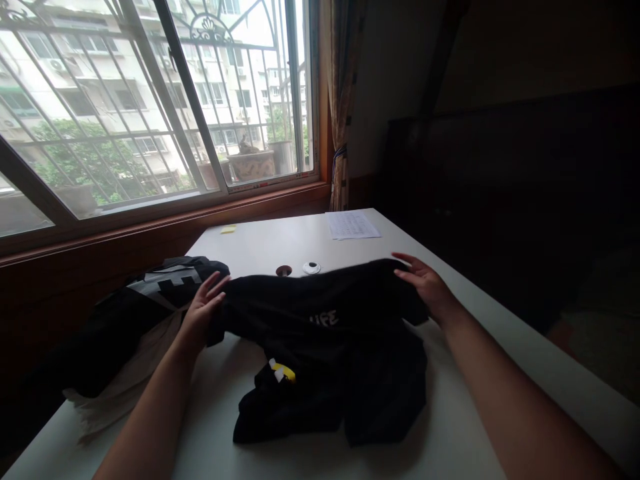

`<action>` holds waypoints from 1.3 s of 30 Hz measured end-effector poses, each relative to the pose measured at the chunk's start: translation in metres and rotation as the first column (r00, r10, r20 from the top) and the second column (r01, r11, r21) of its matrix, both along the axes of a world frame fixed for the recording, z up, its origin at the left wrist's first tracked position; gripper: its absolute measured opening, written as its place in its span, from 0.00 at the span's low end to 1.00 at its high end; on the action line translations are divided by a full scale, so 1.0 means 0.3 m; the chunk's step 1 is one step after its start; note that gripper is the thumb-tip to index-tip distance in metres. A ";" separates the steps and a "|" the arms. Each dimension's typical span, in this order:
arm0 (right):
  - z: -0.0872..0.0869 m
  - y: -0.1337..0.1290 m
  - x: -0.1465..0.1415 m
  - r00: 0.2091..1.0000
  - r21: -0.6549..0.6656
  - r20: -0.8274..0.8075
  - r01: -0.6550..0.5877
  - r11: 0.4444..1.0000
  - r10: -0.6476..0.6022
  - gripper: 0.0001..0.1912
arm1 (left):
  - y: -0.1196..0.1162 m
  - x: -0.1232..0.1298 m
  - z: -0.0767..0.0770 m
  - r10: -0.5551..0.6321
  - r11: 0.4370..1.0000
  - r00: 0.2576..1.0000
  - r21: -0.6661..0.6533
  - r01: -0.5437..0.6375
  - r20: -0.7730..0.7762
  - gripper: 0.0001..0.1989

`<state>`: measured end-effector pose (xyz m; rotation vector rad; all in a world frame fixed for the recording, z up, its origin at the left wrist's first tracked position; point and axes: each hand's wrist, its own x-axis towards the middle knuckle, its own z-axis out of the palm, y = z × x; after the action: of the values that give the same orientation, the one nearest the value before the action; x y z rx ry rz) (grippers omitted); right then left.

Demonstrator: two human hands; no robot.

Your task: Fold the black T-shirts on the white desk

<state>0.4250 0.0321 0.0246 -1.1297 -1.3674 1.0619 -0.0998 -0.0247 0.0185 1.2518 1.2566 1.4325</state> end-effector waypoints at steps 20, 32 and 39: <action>-0.132 0.024 -0.108 0.609 0.279 0.793 -0.343 0.897 -0.014 0.12 | -0.036 0.203 -0.049 -0.170 0.876 0.460 0.080 0.475 -0.872 0.18; -0.239 0.110 -0.024 0.606 0.311 0.783 -0.184 0.933 -0.141 0.27 | 0.025 0.128 -0.155 -0.076 0.972 0.355 0.009 0.234 -0.932 0.25; -0.265 0.118 -0.021 0.544 0.267 0.827 -0.158 0.951 -0.142 0.29 | 0.034 0.101 -0.195 0.025 0.989 0.195 0.052 0.137 -0.980 0.25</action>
<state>0.4186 0.0674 -0.0550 -1.4585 -2.2051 0.1929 -0.0694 -0.0145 -0.0402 2.4948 1.8792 0.4437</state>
